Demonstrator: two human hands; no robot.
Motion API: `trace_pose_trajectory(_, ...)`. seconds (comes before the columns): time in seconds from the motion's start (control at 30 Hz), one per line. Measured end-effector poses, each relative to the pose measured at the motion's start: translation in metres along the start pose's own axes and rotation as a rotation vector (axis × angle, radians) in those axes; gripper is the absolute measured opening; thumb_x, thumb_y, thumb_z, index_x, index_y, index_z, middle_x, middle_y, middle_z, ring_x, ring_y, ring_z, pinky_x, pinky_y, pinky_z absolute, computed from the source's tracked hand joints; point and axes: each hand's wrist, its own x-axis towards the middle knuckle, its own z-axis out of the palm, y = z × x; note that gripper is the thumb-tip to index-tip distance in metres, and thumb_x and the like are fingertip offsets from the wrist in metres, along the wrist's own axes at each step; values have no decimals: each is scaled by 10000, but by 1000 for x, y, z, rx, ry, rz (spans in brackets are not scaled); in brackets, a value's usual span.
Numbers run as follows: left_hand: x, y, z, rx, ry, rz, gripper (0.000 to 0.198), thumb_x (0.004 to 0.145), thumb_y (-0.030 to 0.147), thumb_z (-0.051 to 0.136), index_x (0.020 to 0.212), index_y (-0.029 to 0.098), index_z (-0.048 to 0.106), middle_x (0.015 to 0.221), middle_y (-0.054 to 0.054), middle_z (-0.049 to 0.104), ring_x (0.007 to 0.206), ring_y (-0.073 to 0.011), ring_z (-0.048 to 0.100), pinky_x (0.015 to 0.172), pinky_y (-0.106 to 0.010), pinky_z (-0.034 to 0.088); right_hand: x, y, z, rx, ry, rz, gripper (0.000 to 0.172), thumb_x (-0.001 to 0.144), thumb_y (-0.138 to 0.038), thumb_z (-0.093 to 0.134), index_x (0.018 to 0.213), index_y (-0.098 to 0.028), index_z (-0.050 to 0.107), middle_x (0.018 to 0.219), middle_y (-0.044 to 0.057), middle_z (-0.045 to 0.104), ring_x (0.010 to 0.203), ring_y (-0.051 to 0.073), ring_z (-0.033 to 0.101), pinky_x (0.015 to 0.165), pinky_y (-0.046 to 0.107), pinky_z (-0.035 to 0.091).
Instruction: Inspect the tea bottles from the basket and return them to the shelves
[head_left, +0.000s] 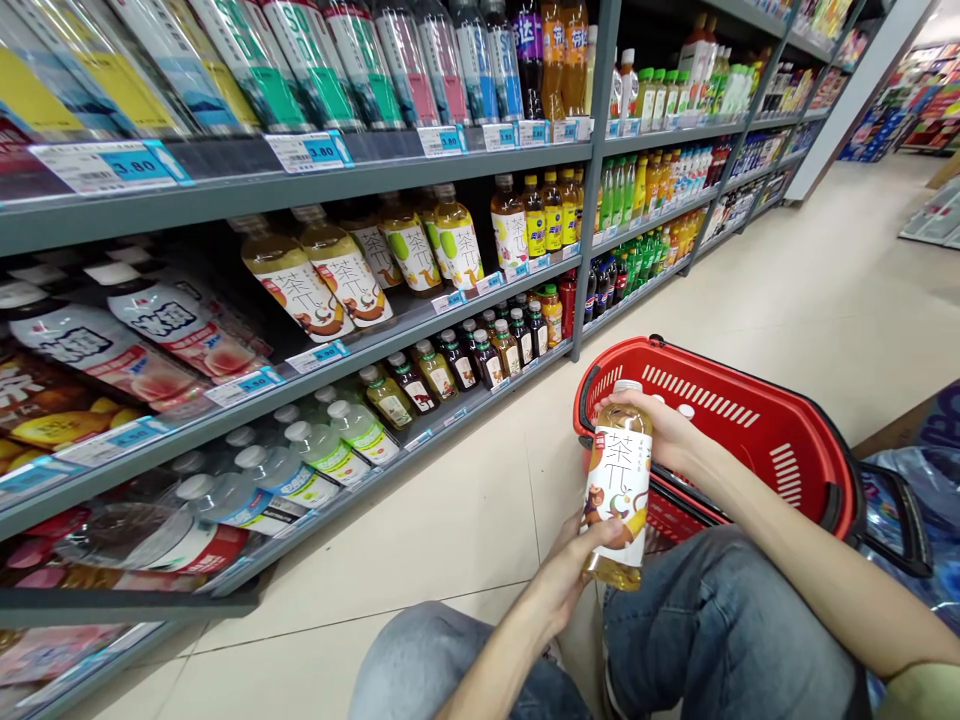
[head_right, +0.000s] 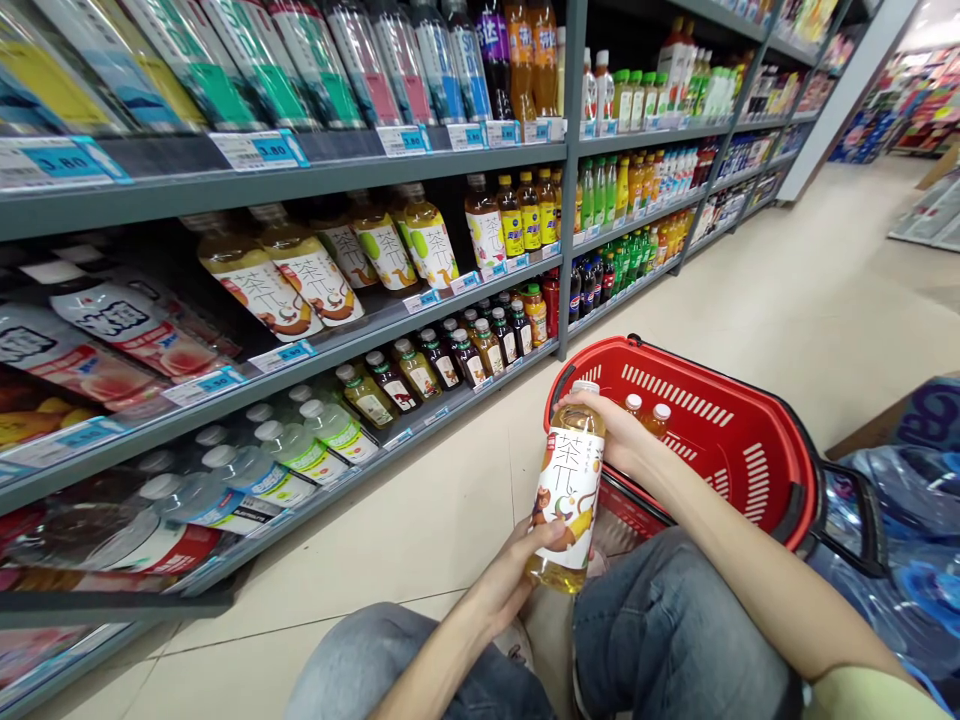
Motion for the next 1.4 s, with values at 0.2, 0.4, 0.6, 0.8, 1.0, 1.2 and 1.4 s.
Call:
trace_pose_trajectory(0.2, 2, -3, -3, 8, -22, 11, 673, 713, 434, 813, 1290, 129, 647, 1210, -157, 715, 1145, -326, 658, 1048, -428, 458, -1, 0, 1, -3, -31, -13, 54, 810, -227, 673, 783, -199, 710, 736, 48, 716, 661, 186, 657, 695, 319, 549)
trace_pose_trajectory(0.4, 4, -4, -3, 7, -14, 18, 743, 696, 434, 827, 1337, 125, 616, 1154, -161, 733, 1098, -335, 675, 1035, -450, 462, -2, -1, 2, -14, -28, -10, 52, 807, -230, 673, 789, -198, 710, 731, 50, 714, 646, 196, 655, 656, 330, 549)
trace_pose_trajectory(0.6, 2, -2, -1, -7, -4, 14, 712, 681, 439, 838, 1298, 142, 646, 1157, -143, 737, 1069, -309, 691, 1037, -420, 470, -2, 0, 1, -12, -14, -4, 45, 804, -233, 679, 784, -206, 708, 735, 49, 723, 657, 202, 667, 674, 332, 560)
trace_pose_trajectory(0.8, 1, -2, -2, 5, -6, 11, 716, 679, 440, 834, 1308, 158, 641, 1232, -138, 713, 1196, -328, 635, 1008, -393, 485, 1, 2, -2, -14, -25, -16, 50, 799, -225, 684, 784, -200, 724, 744, 45, 722, 682, 194, 670, 695, 318, 563)
trace_pose_trajectory(1.0, 0, -1, -1, 1, 2, 13, 735, 676, 446, 837, 1317, 148, 631, 1270, -148, 696, 1193, -334, 636, 971, -380, 501, 2, 4, -5, -32, -38, -24, 70, 808, -241, 685, 789, -190, 731, 772, 54, 736, 714, 195, 678, 713, 315, 565)
trace_pose_trajectory(1.2, -1, 1, 1, 3, -10, 14, 732, 687, 444, 829, 1327, 153, 626, 1261, -147, 699, 1183, -329, 641, 989, -395, 490, 1, 3, -3, -30, -28, -35, 44, 799, -223, 689, 791, -201, 726, 763, 44, 735, 698, 194, 678, 713, 320, 564)
trace_pose_trajectory(1.4, 2, -2, -3, 17, -14, 8, 747, 679, 469, 833, 1316, 137, 628, 1133, -156, 739, 981, -305, 712, 967, -417, 492, 0, 1, -2, -14, -10, -1, 58, 798, -235, 692, 763, -192, 707, 740, 41, 727, 667, 184, 670, 688, 317, 549)
